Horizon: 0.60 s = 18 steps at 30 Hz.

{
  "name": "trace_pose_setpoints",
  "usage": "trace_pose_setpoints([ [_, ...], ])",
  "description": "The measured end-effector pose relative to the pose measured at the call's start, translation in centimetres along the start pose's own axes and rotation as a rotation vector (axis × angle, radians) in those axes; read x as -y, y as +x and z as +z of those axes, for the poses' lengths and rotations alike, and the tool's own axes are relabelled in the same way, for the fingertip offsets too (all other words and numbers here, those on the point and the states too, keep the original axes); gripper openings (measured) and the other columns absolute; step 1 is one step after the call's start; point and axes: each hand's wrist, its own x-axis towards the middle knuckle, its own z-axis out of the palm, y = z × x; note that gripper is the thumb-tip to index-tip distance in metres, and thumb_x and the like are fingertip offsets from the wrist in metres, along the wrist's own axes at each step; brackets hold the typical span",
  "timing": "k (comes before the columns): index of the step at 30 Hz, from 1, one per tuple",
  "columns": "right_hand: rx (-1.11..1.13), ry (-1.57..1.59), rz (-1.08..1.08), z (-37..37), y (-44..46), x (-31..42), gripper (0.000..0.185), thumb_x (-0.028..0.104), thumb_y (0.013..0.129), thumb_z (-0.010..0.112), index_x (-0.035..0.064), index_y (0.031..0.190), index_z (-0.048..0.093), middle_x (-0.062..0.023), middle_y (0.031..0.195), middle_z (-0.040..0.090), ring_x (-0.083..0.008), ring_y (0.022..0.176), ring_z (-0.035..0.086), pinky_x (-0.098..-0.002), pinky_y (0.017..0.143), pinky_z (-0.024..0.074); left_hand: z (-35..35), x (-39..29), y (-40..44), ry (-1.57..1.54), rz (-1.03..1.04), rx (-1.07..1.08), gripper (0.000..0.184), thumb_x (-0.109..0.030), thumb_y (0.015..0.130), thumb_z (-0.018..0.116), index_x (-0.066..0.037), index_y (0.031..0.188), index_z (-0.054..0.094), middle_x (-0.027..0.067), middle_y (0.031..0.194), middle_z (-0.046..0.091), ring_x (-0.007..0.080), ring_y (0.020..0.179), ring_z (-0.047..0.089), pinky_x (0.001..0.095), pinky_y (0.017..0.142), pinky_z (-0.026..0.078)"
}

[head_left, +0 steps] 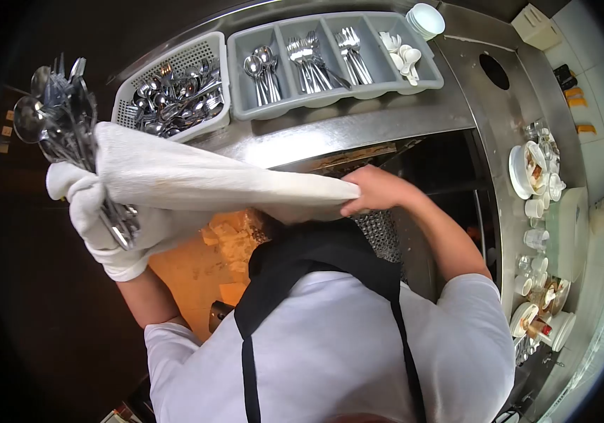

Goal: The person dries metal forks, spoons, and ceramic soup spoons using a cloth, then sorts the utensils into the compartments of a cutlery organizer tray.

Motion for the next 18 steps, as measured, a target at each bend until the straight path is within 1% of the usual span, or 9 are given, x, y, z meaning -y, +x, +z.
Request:
trace_pose_setpoints([
  [3,-0.015,1.068,-0.163,-4.4,-4.6,-1.3,0.042,0.032,0.083,0.075,-0.0006,0.108,0.066,-0.0122,0.095,0.07,-0.0246,0.092,0.069,-0.0368,0.083,0.0559,0.1,-2.4,1.8,-0.034,-0.071,0.005,0.045,-0.001,0.081,0.07,-0.012,0.117,0.045,0.0079,0.104,0.046,0.0227,0.098,0.05,0.0379,0.094,0.042],
  [5,-0.322,1.333,0.161,-5.2,-5.4,-1.5,0.03,0.03,0.091,0.067,0.0006,0.099,0.068,-0.0118,0.093,0.068,-0.0238,0.086,0.067,-0.0363,0.081,0.0571,0.4,-2.7,1.3,-0.11,-0.127,-0.033,0.043,-0.001,0.085,0.069,-0.011,0.121,0.049,0.0054,0.106,0.045,0.0214,0.103,0.047,0.0355,0.097,0.04],
  [10,-0.448,-0.064,0.227,-2.2,-8.1,2.6,0.045,0.02,0.085,0.071,0.006,0.127,0.061,-0.0134,0.123,0.064,-0.0279,0.111,0.062,-0.0379,0.098,0.0489,2.8,-5.0,-2.1,-0.09,-0.202,0.091,0.023,-0.006,0.086,0.068,-0.006,0.106,0.056,0.0085,0.109,0.05,0.0219,0.101,0.053,0.035,0.097,0.045],
  [11,-0.403,-0.198,0.276,-2.6,-7.9,2.7,0.055,0.021,0.083,0.074,0.0077,0.134,0.059,-0.0132,0.131,0.062,-0.0279,0.117,0.06,-0.0382,0.104,0.0463,3.1,-5.9,-3.1,-0.601,-0.822,0.173,0.02,-0.005,0.085,0.067,-0.005,0.103,0.059,0.0056,0.104,0.054,0.019,0.099,0.055,0.0326,0.095,0.046],
  [12,-0.653,-0.282,0.064,-2.3,-7.1,3.8,0.058,0.023,0.083,0.075,0.0094,0.137,0.058,-0.0131,0.135,0.059,-0.0274,0.128,0.055,-0.0384,0.111,0.0411,3.4,-7.0,-4.2,-0.999,-1.507,-0.111,0.017,-0.003,0.084,0.065,-0.004,0.101,0.061,0.0026,0.1,0.057,0.0161,0.097,0.057,0.0303,0.093,0.048],
  [13,-0.75,0.125,-0.157,-1.2,-5.0,1.7,0.05,0.023,0.088,0.072,0.0094,0.134,0.058,-0.0133,0.135,0.059,-0.0284,0.124,0.056,-0.0387,0.112,0.0406,4.4,-7.4,-5.7,-1.062,-1.505,-0.015,0.013,-0.006,0.082,0.068,0.0,0.094,0.068,0.0046,0.105,0.063,0.0132,0.097,0.059,0.0285,0.087,0.05],
  [14,-0.657,-0.023,-0.229,-1.7,-3.2,1.8,0.043,0.029,0.095,0.066,0.0074,0.132,0.059,-0.0137,0.134,0.059,-0.0279,0.121,0.058,-0.039,0.11,0.0441,5.7,-8.7,-6.1,-1.126,-1.427,-0.028,0.012,-0.002,0.08,0.067,0.0,0.091,0.068,0.0043,0.105,0.062,0.0128,0.098,0.059,0.0277,0.087,0.05],
  [16,-0.383,1.962,-0.055,0.0,-0.1,2.7,0.044,0.036,0.1,0.059,0.0065,0.133,0.057,-0.0152,0.133,0.059,-0.0262,0.119,0.061,-0.0415,0.106,0.0486,8.5,-10.2,-8.6,-1.098,-1.188,0.033,0.011,0.004,0.078,0.067,-0.001,0.088,0.066,0.0029,0.103,0.059,0.0123,0.099,0.058,0.0258,0.086,0.05],
  [18,-0.335,1.916,-0.142,0.6,2.6,2.6,0.044,0.038,0.103,0.052,0.0059,0.133,0.055,-0.0158,0.13,0.06,-0.0268,0.117,0.062,-0.0422,0.103,0.051,10.8,-11.5,-9.6,-1.345,-1.321,0.002,0.011,0.005,0.079,0.067,-0.002,0.088,0.066,0.0029,0.101,0.058,0.0128,0.096,0.059,0.0256,0.084,0.05],
])
